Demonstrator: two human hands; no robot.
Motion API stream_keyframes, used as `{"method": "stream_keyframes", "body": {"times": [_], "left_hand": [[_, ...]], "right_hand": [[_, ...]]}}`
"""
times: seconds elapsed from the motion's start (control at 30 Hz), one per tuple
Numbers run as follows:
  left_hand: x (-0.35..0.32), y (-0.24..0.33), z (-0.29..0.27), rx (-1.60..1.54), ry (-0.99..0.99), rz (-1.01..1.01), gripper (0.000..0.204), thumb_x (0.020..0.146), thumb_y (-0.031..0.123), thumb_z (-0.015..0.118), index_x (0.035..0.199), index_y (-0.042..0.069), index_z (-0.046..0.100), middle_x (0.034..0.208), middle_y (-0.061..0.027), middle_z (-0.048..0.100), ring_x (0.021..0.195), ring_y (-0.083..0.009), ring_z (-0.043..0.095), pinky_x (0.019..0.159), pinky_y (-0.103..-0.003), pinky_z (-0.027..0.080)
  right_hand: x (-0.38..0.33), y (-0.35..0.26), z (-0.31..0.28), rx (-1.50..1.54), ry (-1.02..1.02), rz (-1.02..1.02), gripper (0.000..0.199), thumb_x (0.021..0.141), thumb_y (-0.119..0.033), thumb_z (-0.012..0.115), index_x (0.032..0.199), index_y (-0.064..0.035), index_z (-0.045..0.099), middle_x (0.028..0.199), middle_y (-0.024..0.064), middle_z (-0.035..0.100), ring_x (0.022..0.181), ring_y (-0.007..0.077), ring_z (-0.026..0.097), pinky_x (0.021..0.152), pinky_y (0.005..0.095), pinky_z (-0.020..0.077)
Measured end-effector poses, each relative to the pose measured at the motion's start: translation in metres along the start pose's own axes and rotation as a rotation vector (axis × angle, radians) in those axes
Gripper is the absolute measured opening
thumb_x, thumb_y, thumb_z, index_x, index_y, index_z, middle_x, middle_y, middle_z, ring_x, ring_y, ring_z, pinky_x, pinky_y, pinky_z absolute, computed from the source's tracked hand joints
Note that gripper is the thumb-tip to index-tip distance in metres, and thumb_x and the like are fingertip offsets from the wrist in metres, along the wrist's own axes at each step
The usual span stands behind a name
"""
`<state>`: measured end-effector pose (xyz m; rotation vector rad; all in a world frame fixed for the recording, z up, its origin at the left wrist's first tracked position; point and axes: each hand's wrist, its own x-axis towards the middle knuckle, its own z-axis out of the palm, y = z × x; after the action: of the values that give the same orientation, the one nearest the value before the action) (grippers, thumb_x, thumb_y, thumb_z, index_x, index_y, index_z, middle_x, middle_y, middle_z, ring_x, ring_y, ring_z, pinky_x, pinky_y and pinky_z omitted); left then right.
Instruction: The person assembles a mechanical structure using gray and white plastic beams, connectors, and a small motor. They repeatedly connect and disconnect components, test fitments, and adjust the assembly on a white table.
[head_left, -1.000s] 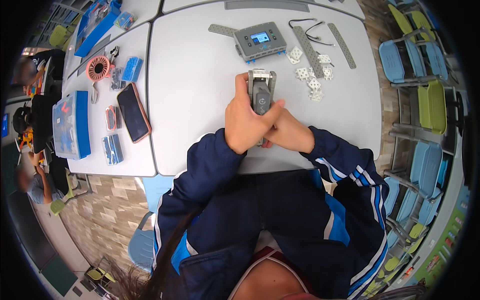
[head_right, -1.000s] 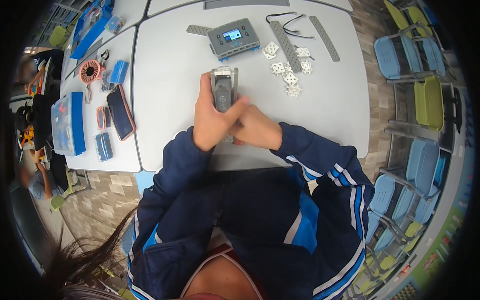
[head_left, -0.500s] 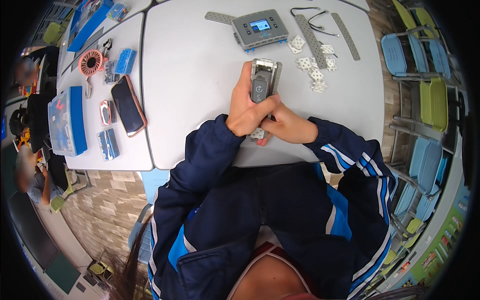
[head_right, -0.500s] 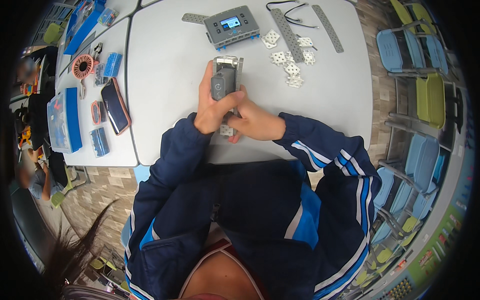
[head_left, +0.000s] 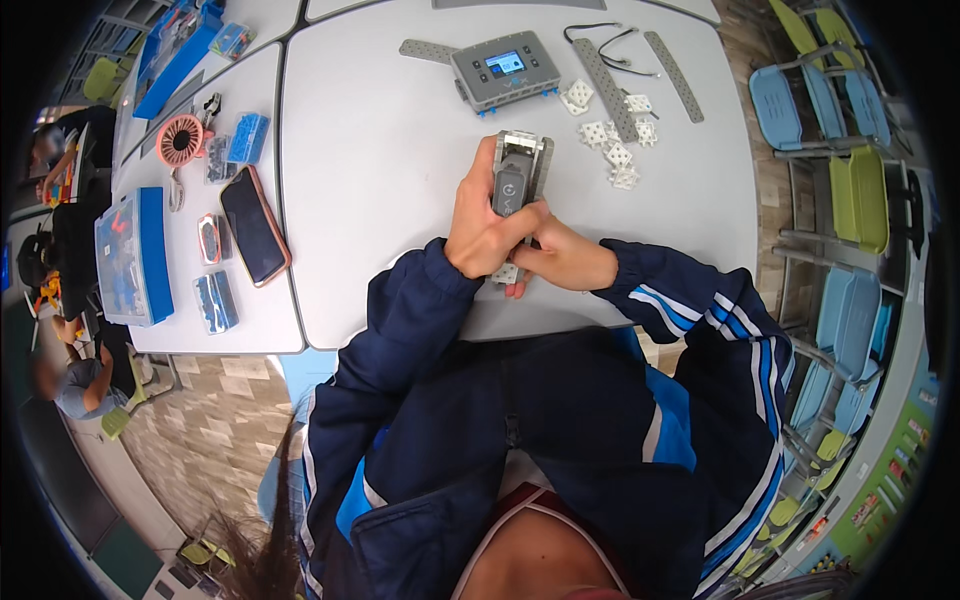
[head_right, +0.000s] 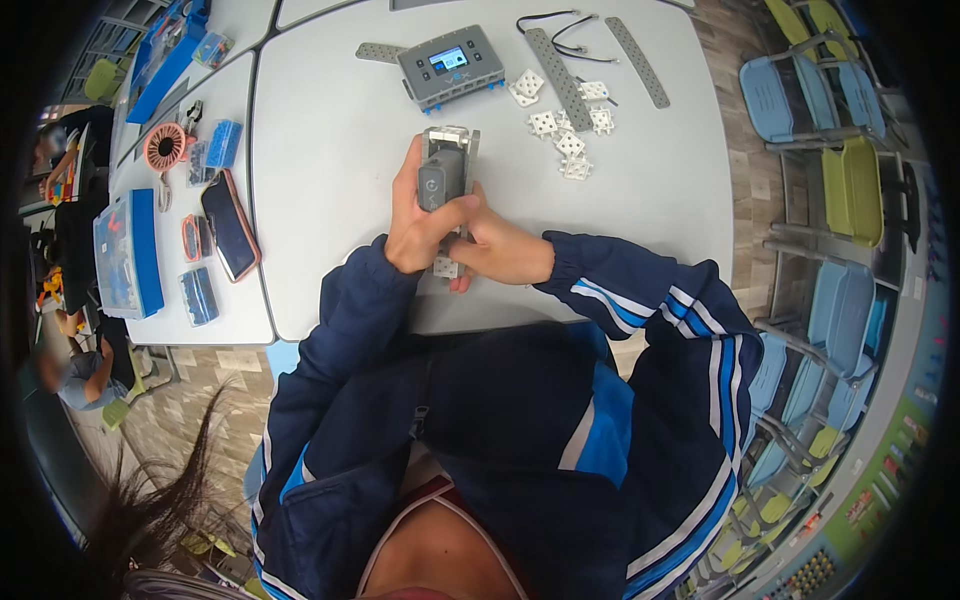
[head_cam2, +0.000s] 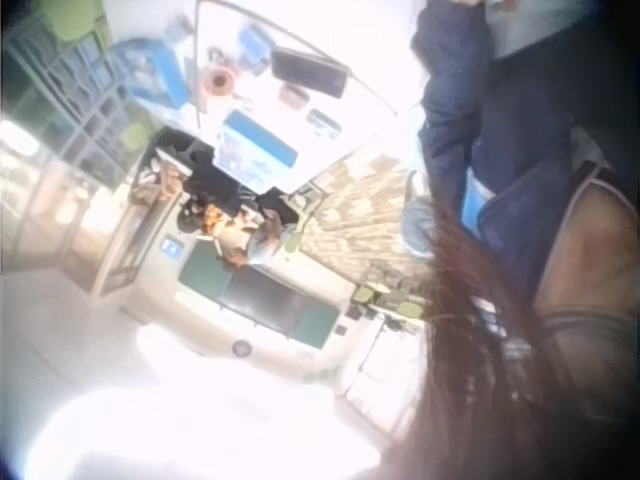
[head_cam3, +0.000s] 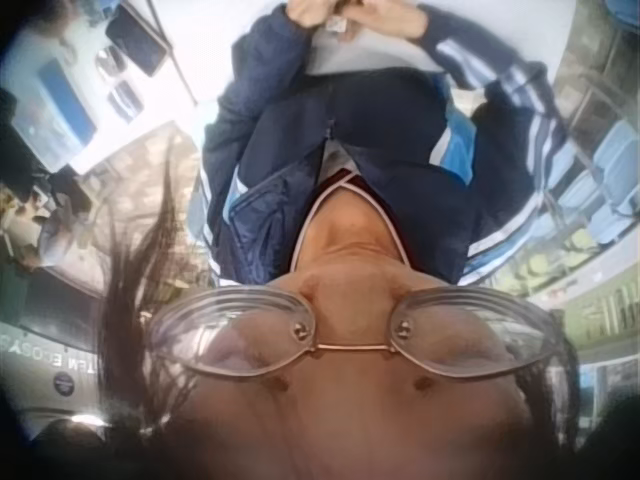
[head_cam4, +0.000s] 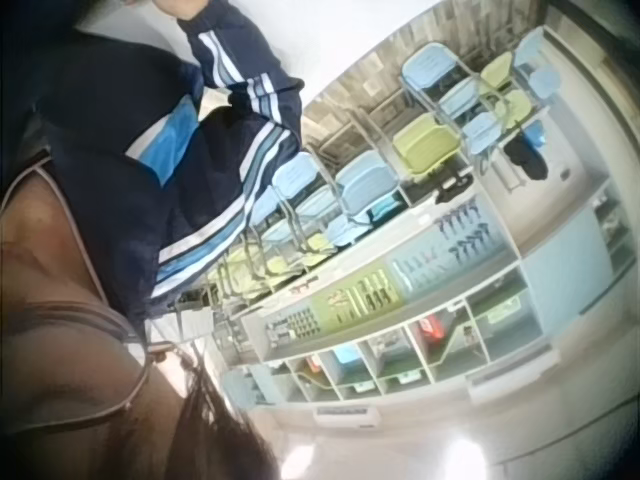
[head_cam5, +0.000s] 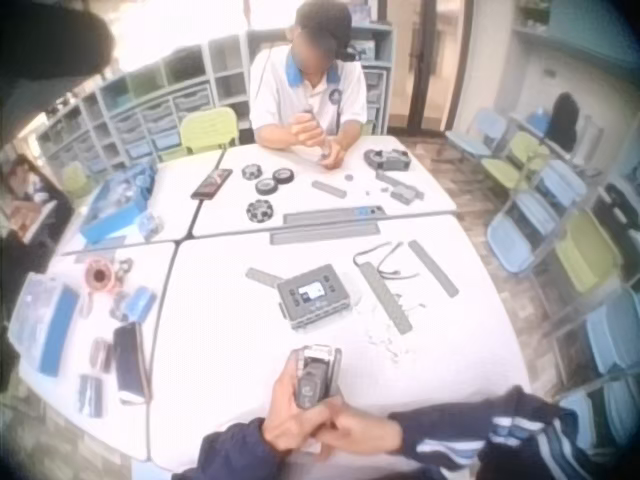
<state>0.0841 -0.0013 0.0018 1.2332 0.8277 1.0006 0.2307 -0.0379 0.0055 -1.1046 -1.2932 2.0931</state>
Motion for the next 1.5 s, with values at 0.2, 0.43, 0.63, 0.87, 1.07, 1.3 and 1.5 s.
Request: {"method": "stream_keyframes", "body": {"times": [0.2, 0.43, 0.63, 0.87, 1.07, 1.3, 1.5], "left_hand": [[0.002, 0.002, 0.000, -0.005, -0.024, 0.029, 0.048, 0.071, 0.008, 0.065, 0.115, 0.000, 0.047, 0.079, -0.0040, 0.056, 0.070, -0.0118, 0.050, 0.064, -0.028, 0.045], [0.002, -0.001, 0.000, 0.055, 0.027, 0.033, 0.052, 0.074, 0.013, 0.069, 0.118, 0.001, 0.046, 0.080, -0.0063, 0.057, 0.073, -0.0138, 0.054, 0.067, -0.029, 0.047], [-0.004, 0.016, -0.008, 0.086, -0.020, -0.095, 0.063, 0.082, 0.025, 0.078, 0.130, 0.003, 0.043, 0.097, -0.0076, 0.060, 0.086, -0.0141, 0.057, 0.077, -0.030, 0.049], [-0.007, 0.043, -0.040, 0.239, -0.374, -0.092, 0.096, 0.076, 0.032, 0.084, 0.150, 0.005, 0.030, 0.114, -0.0158, 0.061, 0.105, -0.0229, 0.060, 0.091, -0.033, 0.047], [-0.001, 0.070, -0.041, 0.613, -0.635, -0.185, 0.085, 0.074, 0.038, 0.081, 0.140, 0.000, 0.042, 0.099, -0.0173, 0.068, 0.089, -0.0285, 0.065, 0.083, -0.038, 0.051], [0.008, 0.048, -0.079, -0.430, -0.444, -0.308, 0.126, 0.071, 0.096, 0.004, 0.150, 0.001, 0.032, 0.137, -0.0181, 0.053, 0.114, -0.0260, 0.058, 0.096, -0.038, 0.047], [-0.009, 0.027, -0.031, -0.328, -0.248, 0.023, 0.102, 0.084, 0.065, 0.060, 0.154, 0.006, 0.016, 0.150, -0.0209, 0.036, 0.139, -0.0332, 0.037, 0.109, -0.048, 0.037]], "right_hand": [[0.003, 0.005, -0.005, -0.029, -0.047, 0.035, 0.045, 0.093, 0.004, 0.042, 0.133, 0.0068, 0.021, 0.112, 0.0207, 0.052, 0.077, 0.0255, 0.071, 0.071, 0.0357, 0.0627], [0.002, 0.001, -0.007, 0.002, -0.053, 0.027, 0.049, 0.095, 0.001, 0.044, 0.136, 0.0023, 0.016, 0.109, 0.0189, 0.054, 0.077, 0.0243, 0.071, 0.070, 0.0356, 0.0626], [0.000, -0.003, -0.009, -0.041, -0.116, 0.042, 0.066, 0.096, -0.015, 0.059, 0.143, 0.0050, 0.017, 0.111, 0.0165, 0.055, 0.075, 0.0202, 0.069, 0.063, 0.0310, 0.0593], [-0.035, -0.054, -0.033, -0.399, 0.409, -0.381, 0.048, 0.094, -0.024, 0.068, 0.133, -0.0005, 0.052, 0.116, 0.0086, 0.059, 0.082, 0.0115, 0.062, 0.071, 0.0257, 0.0505], [-0.019, -0.071, -0.054, -0.723, -0.034, -0.363, 0.031, 0.097, -0.011, 0.060, 0.127, -0.0019, 0.059, 0.108, 0.0027, 0.061, 0.091, 0.0107, 0.062, 0.074, 0.0240, 0.0498], [-0.035, -0.046, -0.035, 0.128, 0.265, -0.318, 0.020, 0.102, -0.013, 0.049, 0.106, 0.0035, 0.061, 0.090, 0.0100, 0.067, 0.077, 0.0180, 0.068, 0.066, 0.0281, 0.0528], [-0.020, -0.011, 0.019, -0.232, 0.760, -0.676, 0.015, 0.101, -0.008, 0.052, 0.107, 0.0029, 0.061, 0.097, 0.0076, 0.066, 0.085, 0.0145, 0.063, 0.075, 0.0269, 0.0495]]}}
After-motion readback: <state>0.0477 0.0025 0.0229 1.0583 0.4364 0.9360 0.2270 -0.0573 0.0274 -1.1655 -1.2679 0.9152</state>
